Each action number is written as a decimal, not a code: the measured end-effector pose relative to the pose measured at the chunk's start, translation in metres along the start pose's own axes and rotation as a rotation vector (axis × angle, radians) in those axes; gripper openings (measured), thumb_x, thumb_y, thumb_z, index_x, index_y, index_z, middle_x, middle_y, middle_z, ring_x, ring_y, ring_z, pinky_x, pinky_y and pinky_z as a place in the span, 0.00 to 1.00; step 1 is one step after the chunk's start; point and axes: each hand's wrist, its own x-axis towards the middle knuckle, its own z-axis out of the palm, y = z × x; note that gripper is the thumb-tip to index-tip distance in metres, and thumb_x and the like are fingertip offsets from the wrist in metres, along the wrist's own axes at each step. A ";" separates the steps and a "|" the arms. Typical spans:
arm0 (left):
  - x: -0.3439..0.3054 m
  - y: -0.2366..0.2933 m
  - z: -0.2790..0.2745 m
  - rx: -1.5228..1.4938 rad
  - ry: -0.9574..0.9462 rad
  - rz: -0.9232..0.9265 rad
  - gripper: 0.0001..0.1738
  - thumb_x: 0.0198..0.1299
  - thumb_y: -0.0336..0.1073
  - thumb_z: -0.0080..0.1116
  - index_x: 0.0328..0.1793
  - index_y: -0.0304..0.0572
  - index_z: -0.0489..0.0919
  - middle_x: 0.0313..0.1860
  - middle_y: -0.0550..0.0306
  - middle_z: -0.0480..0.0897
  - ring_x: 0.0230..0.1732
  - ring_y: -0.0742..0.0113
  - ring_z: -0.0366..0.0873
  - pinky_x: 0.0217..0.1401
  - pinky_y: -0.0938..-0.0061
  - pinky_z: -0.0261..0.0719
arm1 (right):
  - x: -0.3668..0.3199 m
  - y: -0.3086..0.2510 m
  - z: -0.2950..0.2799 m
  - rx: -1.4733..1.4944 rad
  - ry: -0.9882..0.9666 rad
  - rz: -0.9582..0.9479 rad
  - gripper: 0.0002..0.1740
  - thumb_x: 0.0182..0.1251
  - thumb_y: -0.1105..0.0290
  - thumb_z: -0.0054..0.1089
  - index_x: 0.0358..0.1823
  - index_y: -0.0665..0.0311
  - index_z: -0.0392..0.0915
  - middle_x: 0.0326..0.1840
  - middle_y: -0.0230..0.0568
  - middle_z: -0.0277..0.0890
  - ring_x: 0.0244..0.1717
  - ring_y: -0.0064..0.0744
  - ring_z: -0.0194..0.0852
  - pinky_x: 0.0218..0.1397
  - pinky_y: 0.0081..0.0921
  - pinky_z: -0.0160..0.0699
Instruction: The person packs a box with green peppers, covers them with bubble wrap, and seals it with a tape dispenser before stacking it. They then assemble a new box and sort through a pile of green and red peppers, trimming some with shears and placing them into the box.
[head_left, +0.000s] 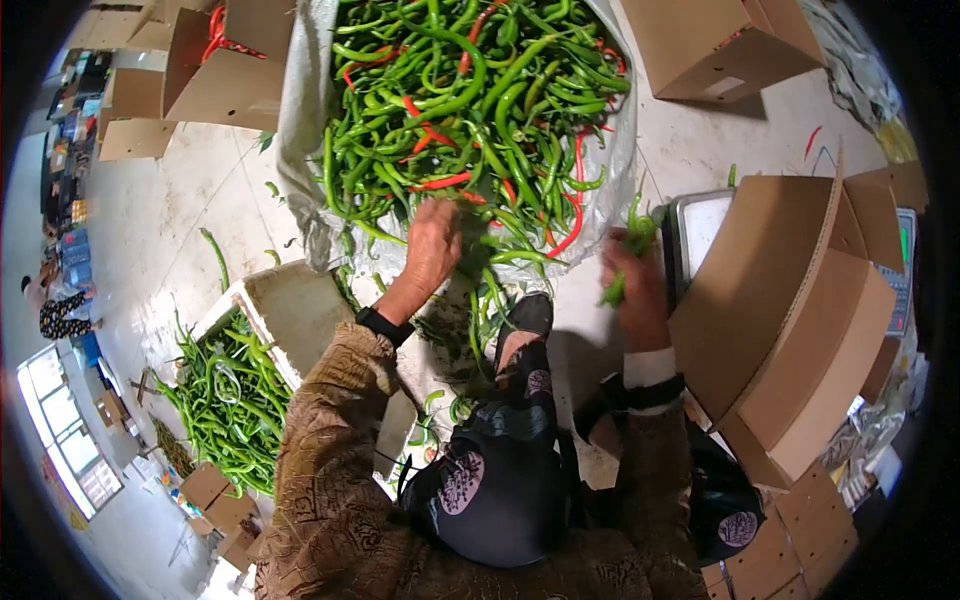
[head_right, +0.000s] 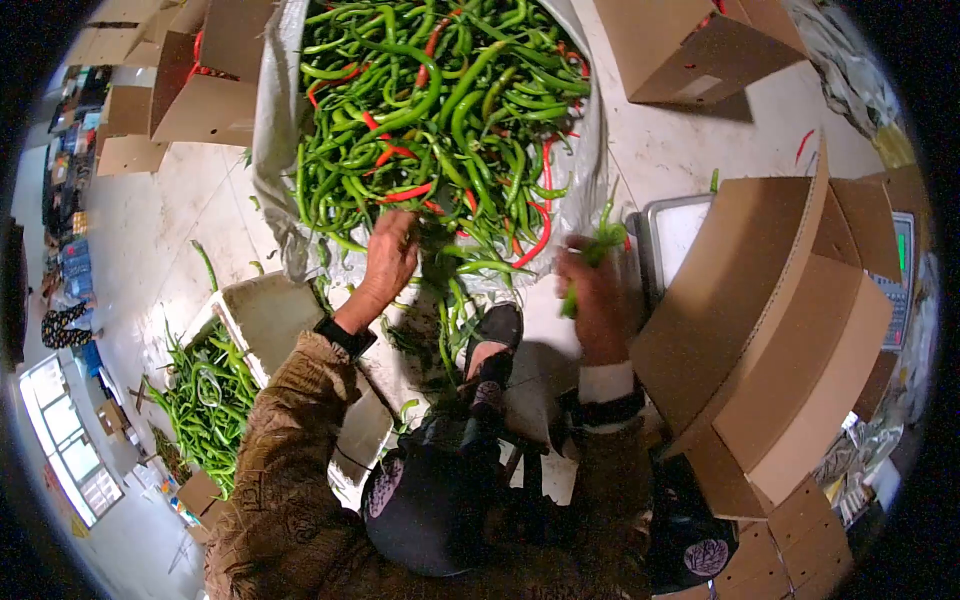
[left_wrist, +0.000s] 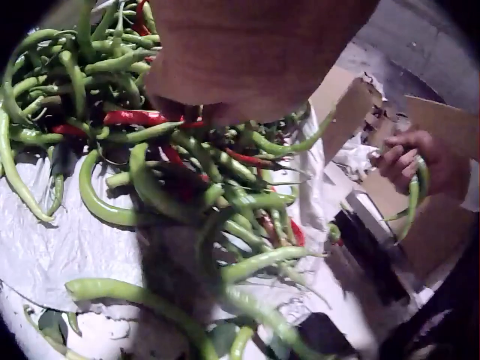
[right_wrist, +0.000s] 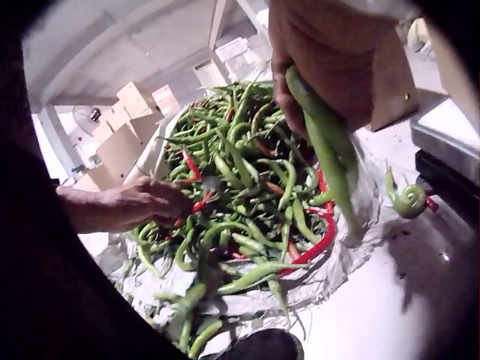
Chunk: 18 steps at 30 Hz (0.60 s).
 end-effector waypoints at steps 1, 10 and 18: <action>0.009 0.002 0.003 0.073 0.168 0.066 0.29 0.43 0.18 0.56 0.58 0.31 0.74 0.55 0.38 0.76 0.52 0.36 0.72 0.59 0.51 0.70 | 0.004 0.002 0.005 -0.040 -0.112 0.012 0.21 0.66 0.61 0.62 0.55 0.66 0.73 0.33 0.31 0.71 0.32 0.22 0.69 0.38 0.22 0.71; -0.006 -0.010 0.025 0.336 -0.219 0.380 0.29 0.46 0.26 0.54 0.60 0.33 0.72 0.35 0.42 0.80 0.36 0.46 0.80 0.39 0.58 0.80 | 0.110 0.118 -0.004 -0.136 0.293 -0.088 0.26 0.63 0.60 0.63 0.57 0.70 0.76 0.55 0.52 0.79 0.58 0.44 0.76 0.63 0.34 0.70; 0.006 0.066 -0.023 -0.700 0.183 -0.393 0.13 0.62 0.28 0.59 0.53 0.36 0.77 0.33 0.58 0.78 0.29 0.67 0.73 0.35 0.73 0.73 | 0.126 0.113 0.004 -1.001 0.357 -0.153 0.18 0.49 0.65 0.67 0.41 0.66 0.79 0.43 0.58 0.80 0.48 0.60 0.78 0.53 0.50 0.75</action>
